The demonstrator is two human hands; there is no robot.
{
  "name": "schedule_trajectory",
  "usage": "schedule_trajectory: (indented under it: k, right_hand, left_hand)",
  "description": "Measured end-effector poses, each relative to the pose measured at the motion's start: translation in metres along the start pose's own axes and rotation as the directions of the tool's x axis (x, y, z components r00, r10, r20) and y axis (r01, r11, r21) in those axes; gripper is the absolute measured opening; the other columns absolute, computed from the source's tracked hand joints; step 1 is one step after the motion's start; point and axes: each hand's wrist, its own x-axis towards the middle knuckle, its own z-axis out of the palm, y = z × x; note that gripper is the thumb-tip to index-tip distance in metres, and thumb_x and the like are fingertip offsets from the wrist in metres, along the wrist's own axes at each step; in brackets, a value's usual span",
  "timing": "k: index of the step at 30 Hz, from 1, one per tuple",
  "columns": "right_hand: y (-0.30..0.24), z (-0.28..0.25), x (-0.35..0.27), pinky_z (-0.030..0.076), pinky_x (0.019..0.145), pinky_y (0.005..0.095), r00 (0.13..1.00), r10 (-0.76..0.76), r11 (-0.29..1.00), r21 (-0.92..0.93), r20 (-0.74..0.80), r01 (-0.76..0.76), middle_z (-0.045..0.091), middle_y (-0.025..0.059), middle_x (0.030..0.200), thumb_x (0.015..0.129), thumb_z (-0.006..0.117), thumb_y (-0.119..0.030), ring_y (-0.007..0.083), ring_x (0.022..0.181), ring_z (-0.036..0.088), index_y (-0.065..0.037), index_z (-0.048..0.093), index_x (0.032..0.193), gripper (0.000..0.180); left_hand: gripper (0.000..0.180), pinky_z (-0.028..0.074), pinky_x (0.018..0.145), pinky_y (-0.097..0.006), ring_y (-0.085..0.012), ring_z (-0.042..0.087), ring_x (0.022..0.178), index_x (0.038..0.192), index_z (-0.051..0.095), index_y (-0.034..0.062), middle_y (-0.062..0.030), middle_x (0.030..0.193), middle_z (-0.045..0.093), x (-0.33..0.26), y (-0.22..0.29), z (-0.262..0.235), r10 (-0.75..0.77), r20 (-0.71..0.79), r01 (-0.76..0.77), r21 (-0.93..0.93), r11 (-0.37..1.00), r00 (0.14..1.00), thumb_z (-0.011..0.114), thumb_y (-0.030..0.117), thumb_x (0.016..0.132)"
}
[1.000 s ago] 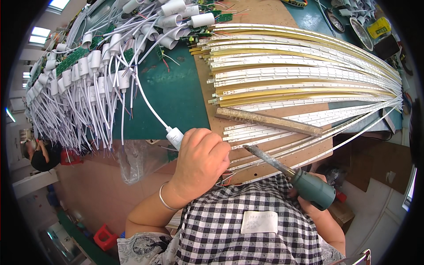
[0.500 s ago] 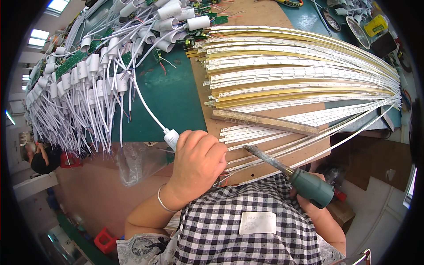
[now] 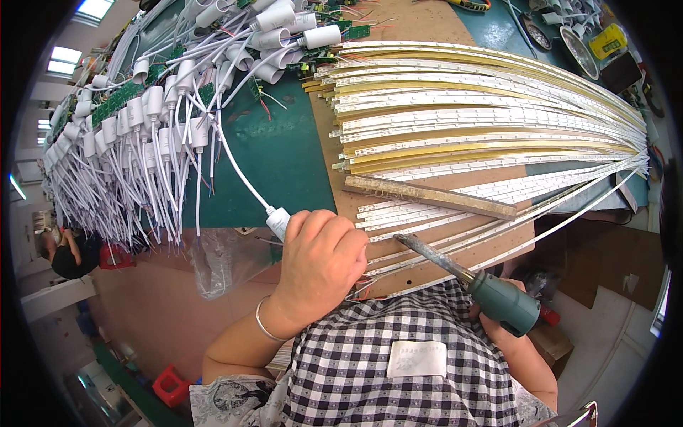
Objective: Using a hot glue gun to attach wires and components to LED light strips on an assembly line.
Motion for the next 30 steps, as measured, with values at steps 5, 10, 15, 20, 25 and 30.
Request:
schedule_trajectory:
  k: [5,10,15,20,25,30]
  right_hand:
    - [0.002,-0.002,0.002,0.051,0.087,0.0408,0.999,-0.049,0.998,-0.032,0.025,0.049,0.068,0.0130,0.111,0.072,0.077,-0.008,0.0315,0.102,0.063,-0.005,0.071,0.105,0.034]
    - [0.005,-0.001,0.002,0.051,0.087,0.0411,0.995,-0.097,0.995,-0.032,0.011,0.098,0.068,0.0132,0.111,0.072,0.077,-0.008,0.0318,0.102,0.063,-0.005,0.071,0.104,0.032]
    - [0.003,-0.001,0.002,0.051,0.087,0.0415,0.998,-0.068,0.998,0.008,0.013,0.068,0.068,0.0131,0.110,0.073,0.076,-0.010,0.0323,0.101,0.063,-0.004,0.070,0.104,0.031]
    - [0.001,-0.001,0.003,0.051,0.087,0.0415,0.999,-0.032,0.999,0.009,0.027,0.031,0.068,0.0129,0.110,0.075,0.076,-0.011,0.0319,0.102,0.062,-0.004,0.070,0.103,0.030]
    - [0.001,-0.001,0.002,0.050,0.087,0.0409,0.999,-0.023,0.999,0.045,0.035,0.021,0.068,0.0125,0.110,0.075,0.075,-0.012,0.0311,0.103,0.062,-0.005,0.070,0.104,0.030]
    - [0.004,0.001,0.002,0.050,0.087,0.0405,1.000,-0.018,0.999,0.049,0.011,0.017,0.068,0.0122,0.109,0.075,0.076,-0.012,0.0305,0.103,0.062,-0.005,0.071,0.104,0.030]
  left_hand:
    - [0.024,0.036,0.089,-0.043,-0.0234,0.056,0.094,0.088,0.064,0.0121,-0.0020,0.091,0.058,0.000,0.000,-0.015,-0.050,0.079,0.050,0.003,0.999,0.996,0.075,0.008,0.068]
    - [0.025,0.034,0.091,-0.044,-0.0231,0.056,0.095,0.092,0.064,0.0126,-0.0023,0.095,0.058,-0.002,-0.003,-0.028,-0.066,0.188,0.049,0.096,0.994,0.980,0.073,0.009,0.069]
    - [0.022,0.036,0.085,-0.042,-0.0239,0.055,0.088,0.088,0.061,0.0103,-0.0044,0.094,0.058,-0.002,-0.002,-0.025,-0.082,0.217,0.063,0.091,0.994,0.973,0.070,0.006,0.069]
    - [0.019,0.038,0.080,-0.041,-0.0245,0.056,0.086,0.086,0.059,0.0088,-0.0057,0.090,0.061,-0.007,-0.003,-0.015,-0.110,0.130,0.108,0.021,0.994,0.985,0.067,0.003,0.069]
    - [0.019,0.035,0.083,-0.042,-0.0246,0.056,0.088,0.088,0.060,0.0100,-0.0040,0.087,0.062,-0.008,-0.004,-0.009,-0.055,0.041,0.053,0.039,0.998,0.998,0.065,0.004,0.070]
    - [0.024,0.033,0.086,-0.043,-0.0235,0.056,0.089,0.090,0.062,0.0110,-0.0020,0.085,0.063,-0.010,-0.007,-0.007,-0.037,0.008,0.037,-0.013,0.999,0.999,0.064,0.003,0.068]
